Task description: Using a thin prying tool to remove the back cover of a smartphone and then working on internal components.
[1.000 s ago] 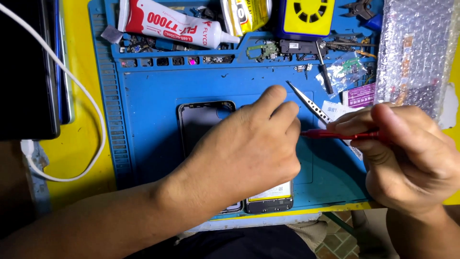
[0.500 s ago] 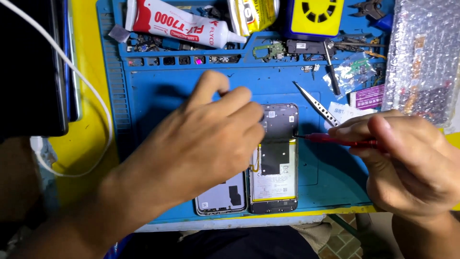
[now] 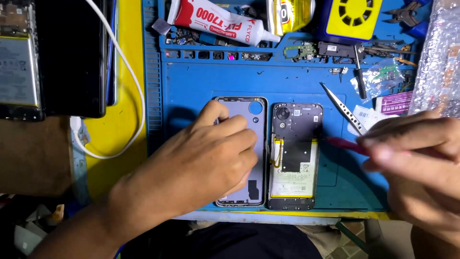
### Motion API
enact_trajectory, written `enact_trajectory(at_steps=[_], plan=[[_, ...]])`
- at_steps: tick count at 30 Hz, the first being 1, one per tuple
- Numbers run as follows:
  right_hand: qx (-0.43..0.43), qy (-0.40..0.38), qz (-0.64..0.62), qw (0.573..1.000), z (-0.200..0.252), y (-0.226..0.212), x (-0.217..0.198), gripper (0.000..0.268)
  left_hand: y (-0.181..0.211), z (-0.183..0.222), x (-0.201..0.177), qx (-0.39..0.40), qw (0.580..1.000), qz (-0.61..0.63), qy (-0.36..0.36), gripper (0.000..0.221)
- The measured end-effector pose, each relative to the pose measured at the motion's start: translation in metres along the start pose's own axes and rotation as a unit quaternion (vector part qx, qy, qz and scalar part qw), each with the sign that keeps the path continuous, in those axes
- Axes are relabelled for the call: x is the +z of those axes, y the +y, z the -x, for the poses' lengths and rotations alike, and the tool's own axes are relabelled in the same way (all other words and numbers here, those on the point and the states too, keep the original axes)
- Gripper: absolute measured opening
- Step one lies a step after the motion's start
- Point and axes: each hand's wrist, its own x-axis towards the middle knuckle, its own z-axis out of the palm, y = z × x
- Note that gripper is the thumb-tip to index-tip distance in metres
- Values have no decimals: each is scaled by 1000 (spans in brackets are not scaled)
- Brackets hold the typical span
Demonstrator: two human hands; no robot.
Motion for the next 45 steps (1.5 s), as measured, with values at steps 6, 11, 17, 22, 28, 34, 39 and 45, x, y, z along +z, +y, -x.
enact_trajectory(at_steps=[6,11,17,22,28,34,39,45], plan=[[-2,25,-27,999,-17,-11,2,47,-9,-34,10,29,997,-23,68,26],[53,52,-83,994,-11,-18,8,55,-6,-68,26,50,993,-40,98,27],[-45,103,-93,989,1,-6,11,30,-3,-93,44,58,992,-26,110,27],[-34,101,-69,992,-7,-10,7,21,-1,-97,44,73,990,-72,94,28],[-85,86,-82,989,-15,-2,7,26,1,-102,38,69,992,-84,64,27],[-51,100,-44,993,-1,-6,15,51,5,-106,34,84,988,-112,60,22],[-21,115,-91,989,11,-6,17,40,13,-109,40,73,985,-130,90,20],[-32,191,-96,976,26,0,30,33,26,-119,43,59,987,-142,45,19]])
